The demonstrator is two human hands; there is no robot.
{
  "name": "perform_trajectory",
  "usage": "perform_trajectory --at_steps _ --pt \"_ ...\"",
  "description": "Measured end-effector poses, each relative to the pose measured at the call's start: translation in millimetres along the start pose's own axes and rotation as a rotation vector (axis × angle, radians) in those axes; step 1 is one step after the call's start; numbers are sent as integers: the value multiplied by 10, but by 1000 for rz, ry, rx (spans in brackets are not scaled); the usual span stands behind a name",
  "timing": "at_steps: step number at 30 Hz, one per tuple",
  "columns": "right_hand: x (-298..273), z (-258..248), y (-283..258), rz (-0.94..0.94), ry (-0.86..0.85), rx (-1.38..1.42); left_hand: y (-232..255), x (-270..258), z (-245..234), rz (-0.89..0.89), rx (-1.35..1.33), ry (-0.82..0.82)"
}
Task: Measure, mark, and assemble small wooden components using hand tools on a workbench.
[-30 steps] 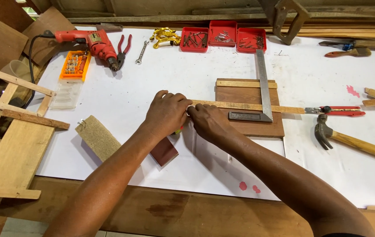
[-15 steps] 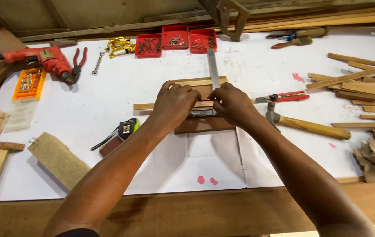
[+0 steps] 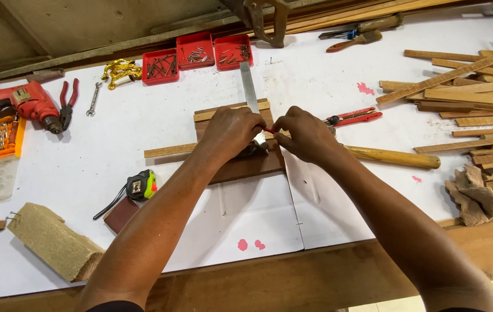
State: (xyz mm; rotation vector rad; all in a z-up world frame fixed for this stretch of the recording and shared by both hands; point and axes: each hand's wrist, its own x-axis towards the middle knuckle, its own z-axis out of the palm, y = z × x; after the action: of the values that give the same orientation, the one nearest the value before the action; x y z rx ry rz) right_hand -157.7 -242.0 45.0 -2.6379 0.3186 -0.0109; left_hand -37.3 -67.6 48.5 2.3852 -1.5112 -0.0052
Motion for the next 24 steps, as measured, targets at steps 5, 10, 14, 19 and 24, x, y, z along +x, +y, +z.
perform_trajectory --at_steps 5,10,14,19,24 --pt "68 80 2 -106 161 -102 81 -137 7 -119 -81 103" --pt "156 238 71 41 205 313 -12 -389 246 6 -82 75" --pt "235 383 122 16 144 548 -132 -460 343 36 -137 72" --pt "220 401 127 42 151 579 -203 -474 418 61 -168 117" --pt "246 412 135 131 78 420 -223 -480 459 28 -182 146"
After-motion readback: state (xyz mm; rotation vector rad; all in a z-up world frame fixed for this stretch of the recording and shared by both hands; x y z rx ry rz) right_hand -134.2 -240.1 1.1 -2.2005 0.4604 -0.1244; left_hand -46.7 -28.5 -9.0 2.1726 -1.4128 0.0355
